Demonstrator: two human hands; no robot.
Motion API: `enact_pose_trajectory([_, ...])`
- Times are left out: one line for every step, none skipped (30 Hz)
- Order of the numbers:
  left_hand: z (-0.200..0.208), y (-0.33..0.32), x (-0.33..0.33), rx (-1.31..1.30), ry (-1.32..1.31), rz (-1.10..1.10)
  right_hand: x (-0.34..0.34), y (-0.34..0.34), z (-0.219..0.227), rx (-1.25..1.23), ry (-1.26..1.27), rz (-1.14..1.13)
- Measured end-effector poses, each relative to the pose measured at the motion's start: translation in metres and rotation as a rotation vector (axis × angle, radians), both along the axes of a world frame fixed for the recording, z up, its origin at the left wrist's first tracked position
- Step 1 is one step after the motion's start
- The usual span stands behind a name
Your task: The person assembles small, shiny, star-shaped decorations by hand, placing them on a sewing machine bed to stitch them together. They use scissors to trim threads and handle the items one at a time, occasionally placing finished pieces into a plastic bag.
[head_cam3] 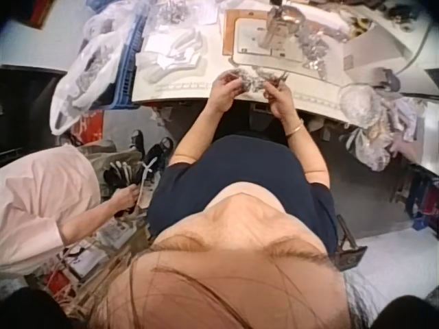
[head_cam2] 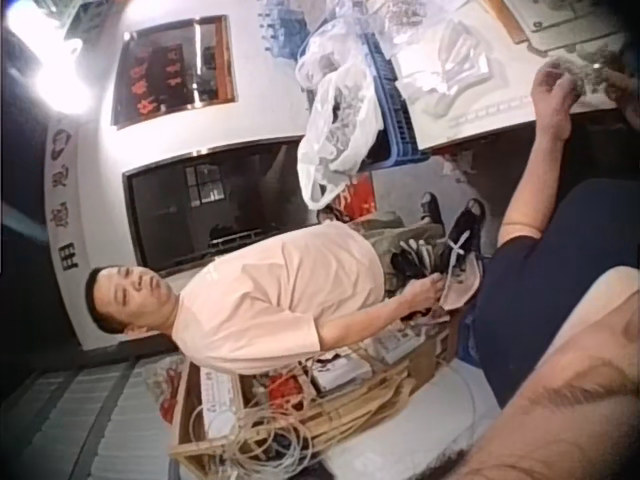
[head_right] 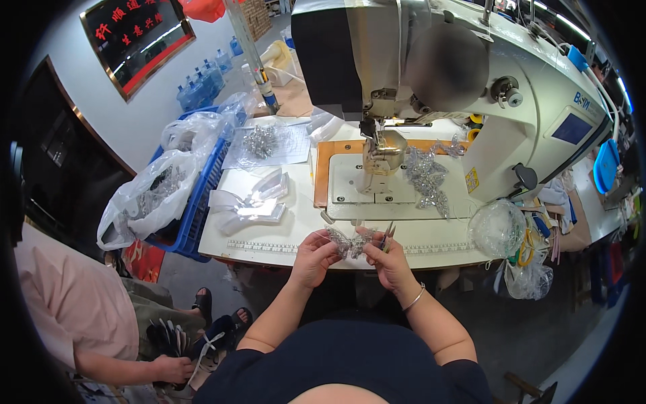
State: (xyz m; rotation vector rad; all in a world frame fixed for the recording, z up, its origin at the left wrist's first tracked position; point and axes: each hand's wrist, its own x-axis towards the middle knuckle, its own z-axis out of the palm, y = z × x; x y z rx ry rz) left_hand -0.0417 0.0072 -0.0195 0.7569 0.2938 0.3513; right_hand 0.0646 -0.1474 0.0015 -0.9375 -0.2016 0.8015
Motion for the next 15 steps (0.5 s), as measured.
enact_pose_trajectory([-0.001, 0.0, -0.001, -0.017, -0.018, 0.003, 0.0, 0.002, -0.003, -0.044, -0.016, -0.02])
enact_pose_trajectory([-0.003, -0.003, -0.002, -0.034, -0.036, 0.004, 0.0, 0.004, -0.006, -0.089, -0.032, -0.041])
enact_pose_trajectory([-0.004, -0.004, -0.002, -0.051, -0.055, 0.004, 0.0, 0.005, -0.007, -0.133, -0.048, -0.064])
enact_pose_trajectory([-0.001, -0.004, -0.003, -0.016, -0.056, 0.021, -0.002, 0.008, -0.003, -0.145, -0.089, -0.109])
enact_pose_trajectory([0.005, -0.005, -0.004, 0.019, -0.057, 0.036, -0.004, 0.012, 0.004, -0.158, -0.131, -0.155])
enact_pose_trajectory([0.008, -0.004, -0.004, 0.054, -0.059, 0.052, -0.006, 0.015, 0.009, -0.171, -0.172, -0.201])
enact_pose_trajectory([0.007, 0.003, -0.005, 0.465, -0.066, 0.125, -0.005, 0.017, 0.011, -0.157, -0.182, -0.223])
enact_pose_trajectory([0.003, 0.017, -0.006, 0.871, -0.073, 0.193, -0.005, 0.017, 0.013, -0.148, -0.19, -0.246])
enact_pose_trajectory([0.002, 0.026, -0.006, 1.278, -0.082, 0.261, -0.004, 0.016, 0.014, -0.139, -0.197, -0.269])
enact_pose_trajectory([0.006, 0.026, -0.008, 1.213, -0.033, 0.235, -0.003, 0.016, 0.011, -0.147, -0.192, -0.271])
enact_pose_trajectory([0.012, 0.025, -0.005, 0.963, 0.033, 0.145, -0.001, 0.017, 0.006, -0.155, -0.188, -0.273])
enact_pose_trajectory([0.018, 0.024, -0.001, 0.711, 0.098, 0.057, 0.001, 0.017, 0.003, -0.164, -0.183, -0.274])
enact_pose_trajectory([0.022, 0.024, 0.001, 0.459, 0.16, -0.024, 0.002, 0.017, 0.003, -0.179, -0.146, -0.248])
enact_pose_trajectory([0.013, 0.027, 0.006, 0.487, 0.173, -0.014, 0.005, 0.016, 0.004, -0.194, -0.109, -0.221])
enact_pose_trajectory([0.013, 0.026, 0.004, 0.426, 0.198, -0.017, 0.006, 0.015, 0.005, -0.208, -0.072, -0.195])
